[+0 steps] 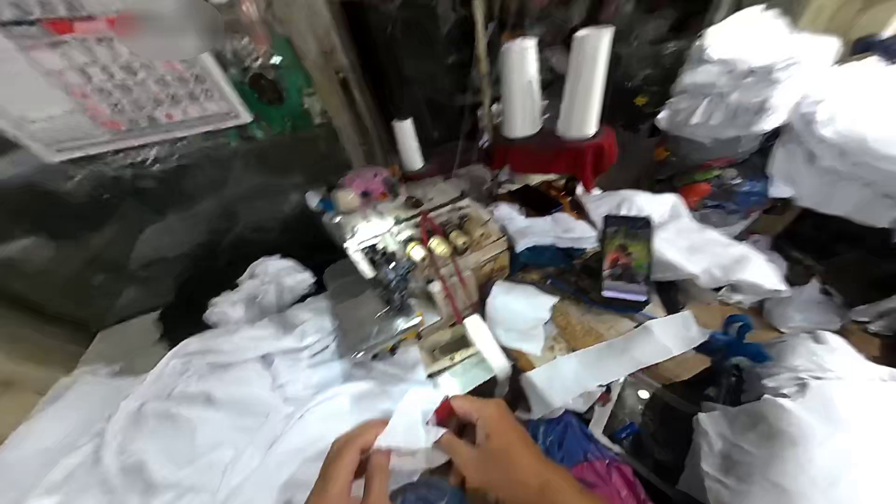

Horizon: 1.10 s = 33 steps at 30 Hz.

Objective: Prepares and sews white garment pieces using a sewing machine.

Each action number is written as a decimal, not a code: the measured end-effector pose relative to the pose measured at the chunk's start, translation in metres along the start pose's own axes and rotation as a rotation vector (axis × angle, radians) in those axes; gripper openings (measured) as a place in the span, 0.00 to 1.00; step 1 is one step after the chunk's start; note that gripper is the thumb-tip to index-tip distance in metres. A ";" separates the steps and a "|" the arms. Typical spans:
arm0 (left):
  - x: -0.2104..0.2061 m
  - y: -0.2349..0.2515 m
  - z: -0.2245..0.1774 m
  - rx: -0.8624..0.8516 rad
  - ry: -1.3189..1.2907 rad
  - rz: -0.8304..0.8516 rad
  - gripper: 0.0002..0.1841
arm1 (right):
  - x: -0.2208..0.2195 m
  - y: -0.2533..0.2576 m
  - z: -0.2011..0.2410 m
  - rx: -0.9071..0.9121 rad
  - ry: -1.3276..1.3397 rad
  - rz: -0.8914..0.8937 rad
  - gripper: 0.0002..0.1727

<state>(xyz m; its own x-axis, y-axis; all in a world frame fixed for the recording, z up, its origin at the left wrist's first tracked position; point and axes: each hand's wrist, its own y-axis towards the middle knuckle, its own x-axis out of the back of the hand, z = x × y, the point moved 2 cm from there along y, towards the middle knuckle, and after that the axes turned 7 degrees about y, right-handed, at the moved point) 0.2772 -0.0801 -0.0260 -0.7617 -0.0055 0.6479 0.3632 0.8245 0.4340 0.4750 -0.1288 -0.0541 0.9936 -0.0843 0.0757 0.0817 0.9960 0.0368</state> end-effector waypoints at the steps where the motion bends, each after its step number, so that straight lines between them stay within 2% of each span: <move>1: 0.009 0.006 -0.001 0.007 -0.060 -0.034 0.12 | -0.006 -0.003 0.012 0.007 0.042 0.063 0.11; 3: 0.031 0.022 -0.015 -0.038 -0.027 -0.111 0.13 | -0.016 -0.012 0.039 0.032 0.158 0.161 0.12; 5: 0.040 0.040 -0.026 -0.096 0.160 -0.154 0.13 | -0.019 -0.014 0.045 -0.010 0.221 0.155 0.13; 8: -0.004 0.069 0.003 -0.162 0.429 -0.025 0.12 | -0.008 0.008 -0.004 -0.205 0.139 -0.009 0.19; 10: -0.040 0.079 0.034 -0.171 0.538 0.068 0.16 | -0.004 0.015 -0.031 -0.286 0.109 -0.073 0.22; 14: -0.027 0.083 0.025 -0.169 0.573 0.101 0.18 | -0.003 0.017 -0.034 -0.266 0.101 -0.090 0.23; 17: -0.032 0.074 0.019 -0.254 0.525 0.025 0.13 | 0.001 0.019 -0.041 -0.256 0.112 -0.048 0.25; 19: -0.046 0.064 0.031 -0.239 0.539 0.079 0.14 | 0.004 0.008 -0.044 -0.241 0.107 0.058 0.26; 21: -0.041 0.061 0.032 -0.225 0.519 0.085 0.14 | 0.020 -0.008 -0.036 -0.216 -0.008 0.280 0.25; 23: -0.026 0.055 0.020 -0.205 0.440 0.062 0.13 | 0.052 -0.021 -0.020 -0.136 -0.221 0.529 0.19; 24: -0.021 0.051 0.017 -0.182 0.392 0.055 0.12 | 0.071 -0.022 -0.008 -0.096 -0.300 0.579 0.16; 25: -0.020 0.049 0.016 -0.161 0.345 0.069 0.11 | 0.089 -0.016 0.008 -0.057 -0.368 0.521 0.13; 26: -0.020 0.048 0.016 -0.152 0.310 0.096 0.10 | 0.107 -0.005 0.025 -0.024 -0.431 0.373 0.12; 29: -0.015 0.059 0.000 -0.203 0.276 0.115 0.09 | 0.156 0.048 0.065 0.078 -0.641 -0.201 0.14; 30: -0.011 0.065 -0.008 -0.222 0.278 0.098 0.09 | 0.167 0.065 0.069 0.077 -0.725 -0.291 0.20; 31: -0.008 0.071 -0.016 -0.236 0.283 0.083 0.09 | 0.174 0.079 0.070 0.048 -0.777 -0.309 0.27; 33: -0.002 0.080 -0.025 -0.259 0.301 0.098 0.09 | 0.179 0.097 0.068 -0.025 -0.818 -0.262 0.31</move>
<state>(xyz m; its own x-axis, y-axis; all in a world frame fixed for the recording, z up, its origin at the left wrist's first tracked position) 0.3215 -0.0284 0.0227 -0.5398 -0.1314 0.8315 0.5783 0.6599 0.4797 0.6554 -0.0492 0.0312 0.5740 -0.2976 0.7629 0.3117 0.9409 0.1324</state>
